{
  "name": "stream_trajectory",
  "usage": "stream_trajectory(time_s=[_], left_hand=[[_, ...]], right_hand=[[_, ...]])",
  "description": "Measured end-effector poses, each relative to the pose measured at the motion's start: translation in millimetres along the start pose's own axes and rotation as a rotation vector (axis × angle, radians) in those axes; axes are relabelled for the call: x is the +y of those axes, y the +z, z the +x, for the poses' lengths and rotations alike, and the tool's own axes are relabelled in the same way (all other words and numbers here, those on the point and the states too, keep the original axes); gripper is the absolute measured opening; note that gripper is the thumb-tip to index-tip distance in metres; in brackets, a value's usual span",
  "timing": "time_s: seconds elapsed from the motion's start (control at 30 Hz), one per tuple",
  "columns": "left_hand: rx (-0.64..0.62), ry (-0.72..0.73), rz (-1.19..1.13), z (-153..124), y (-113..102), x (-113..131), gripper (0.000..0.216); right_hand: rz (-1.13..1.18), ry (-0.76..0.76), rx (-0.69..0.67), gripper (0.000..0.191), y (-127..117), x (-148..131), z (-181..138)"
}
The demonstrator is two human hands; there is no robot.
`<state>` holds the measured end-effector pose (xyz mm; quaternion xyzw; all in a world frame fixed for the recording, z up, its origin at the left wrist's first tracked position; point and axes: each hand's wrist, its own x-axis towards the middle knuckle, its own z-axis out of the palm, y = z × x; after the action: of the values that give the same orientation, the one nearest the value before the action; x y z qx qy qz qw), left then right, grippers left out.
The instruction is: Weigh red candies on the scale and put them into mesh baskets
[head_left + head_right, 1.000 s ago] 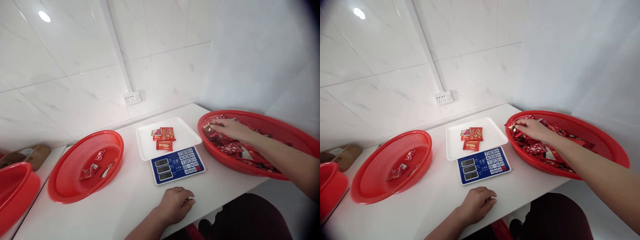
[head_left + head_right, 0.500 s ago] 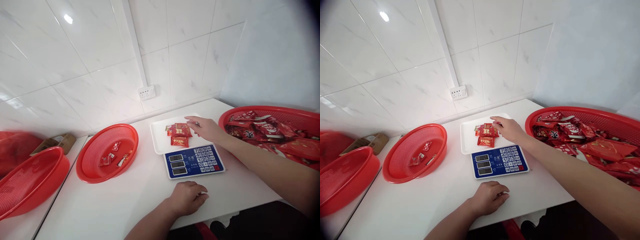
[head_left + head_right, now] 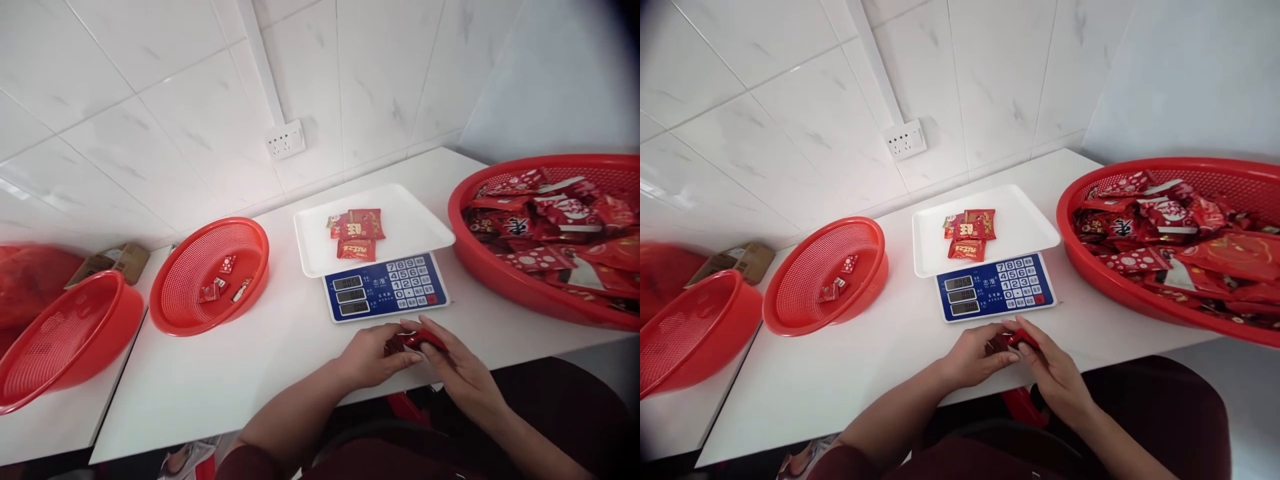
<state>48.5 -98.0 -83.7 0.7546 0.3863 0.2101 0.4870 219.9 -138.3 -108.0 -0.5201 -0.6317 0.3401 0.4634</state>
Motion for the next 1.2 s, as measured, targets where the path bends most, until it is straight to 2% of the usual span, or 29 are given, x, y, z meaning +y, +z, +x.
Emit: stream_trajectory(time_s=[0.1, 0.2, 0.33, 0.4, 0.57, 0.8, 1.0, 1.1, 1.17, 1.2], left_hand=[[0.015, -0.030, 0.010, 3.3, 2.4, -3.2, 0.030], [0.038, -0.012, 0.046, 5.1, 2.1, -4.8, 0.024], [0.092, -0.021, 0.032, 5.5, 1.4, -6.8, 0.025], [0.103, -0.032, 0.005, 5.1, 1.9, -8.1, 0.028], [0.044, -0.031, -0.011, 3.7, 1.5, -5.9, 0.036], [-0.002, 0.041, 0.176, 3.4, -3.9, -1.3, 0.027], [0.059, 0.067, 0.112, 5.1, -2.7, -7.2, 0.031], [0.052, 0.098, 0.028, 4.5, -2.5, -8.5, 0.039], [0.042, 0.112, 0.006, 3.1, -2.3, -8.8, 0.044], [0.038, 0.115, 0.010, 2.3, -2.1, -8.9, 0.044]], right_hand=[[0.007, -0.033, -0.019, 0.045, 8.8, 17.1, -12.7], [0.012, 0.052, -0.007, 0.050, 7.1, 20.6, -8.2], [0.044, 0.158, 0.106, 0.030, 2.1, 9.3, 4.5], [0.091, 0.173, 0.086, 0.023, 0.6, 3.3, 8.5], [0.157, 0.222, 0.045, 0.024, -2.3, 1.3, 10.0], [0.195, 0.178, 0.012, 0.025, -3.4, 5.2, 13.7], [0.291, 0.153, -0.014, 0.024, -3.0, -9.0, 16.5], [0.291, 0.095, 0.039, 0.022, -24.5, -22.6, 20.2], [0.162, 0.007, 0.178, 0.018, -55.5, -33.8, 28.3], [0.051, -0.032, 0.290, 0.016, -75.5, -39.7, 34.4]])
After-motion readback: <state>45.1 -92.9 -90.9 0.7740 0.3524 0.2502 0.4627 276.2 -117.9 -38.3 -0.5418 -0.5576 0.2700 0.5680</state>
